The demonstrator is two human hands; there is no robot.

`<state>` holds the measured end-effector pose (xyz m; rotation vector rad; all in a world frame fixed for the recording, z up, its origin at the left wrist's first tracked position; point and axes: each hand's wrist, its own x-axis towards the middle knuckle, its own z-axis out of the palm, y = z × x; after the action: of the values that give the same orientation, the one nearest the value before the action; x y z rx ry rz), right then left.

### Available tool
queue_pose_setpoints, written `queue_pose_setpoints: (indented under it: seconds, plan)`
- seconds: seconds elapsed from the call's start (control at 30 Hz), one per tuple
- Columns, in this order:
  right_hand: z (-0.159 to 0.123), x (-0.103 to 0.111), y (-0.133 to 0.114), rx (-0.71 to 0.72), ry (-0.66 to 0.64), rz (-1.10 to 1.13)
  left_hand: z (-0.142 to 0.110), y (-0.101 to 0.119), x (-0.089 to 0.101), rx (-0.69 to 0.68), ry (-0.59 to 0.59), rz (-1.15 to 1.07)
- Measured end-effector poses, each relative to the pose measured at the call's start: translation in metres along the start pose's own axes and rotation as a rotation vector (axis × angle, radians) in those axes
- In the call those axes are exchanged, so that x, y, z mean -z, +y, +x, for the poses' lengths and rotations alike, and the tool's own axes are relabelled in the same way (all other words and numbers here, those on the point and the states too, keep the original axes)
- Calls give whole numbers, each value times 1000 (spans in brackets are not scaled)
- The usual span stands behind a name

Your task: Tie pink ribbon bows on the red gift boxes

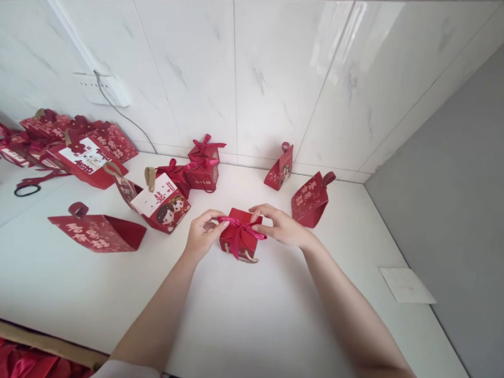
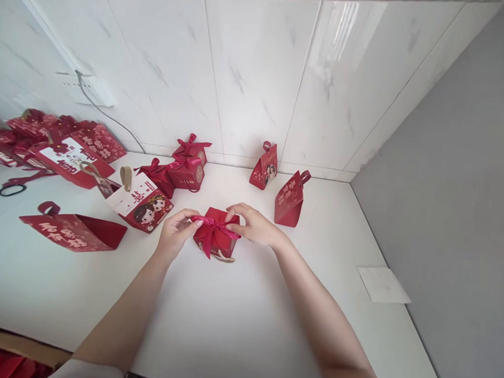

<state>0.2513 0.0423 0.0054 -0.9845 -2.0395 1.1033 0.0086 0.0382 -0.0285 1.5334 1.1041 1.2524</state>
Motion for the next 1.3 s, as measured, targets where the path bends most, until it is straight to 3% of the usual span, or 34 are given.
queue_pose_setpoints:
  seconds: [0.2, 0.43, 0.6, 0.77, 0.9, 0.93, 1.07, 1.17, 1.3]
  plan:
    - [-1, -5, 1, -43, 24, 57, -4, 0, -4, -53, 120, 54]
    - [-1, -5, -5, -93, 88, 18, -3, -3, -5, 9, 169, 61]
    - [-1, -4, -12, -115, 109, -24, -4, 4, -4, -93, 6, 90]
    - [-2, -7, -16, -164, 99, -32, -3, 4, 2, -43, -30, 110]
    - [-3, -9, -17, -149, 90, -37, -2, 12, 10, -105, -290, 26]
    - [-3, -10, -18, -139, 90, -47, -3, 16, 9, -141, -303, 38]
    - [-4, -12, -19, -111, 92, -90, -18, 36, -12, -255, -19, 453]
    - [-4, -12, -21, -105, 90, -94, -27, 41, -30, -296, 14, 725]
    - [-4, -12, -20, -79, 75, -99, -28, 31, -40, -236, 39, 745]
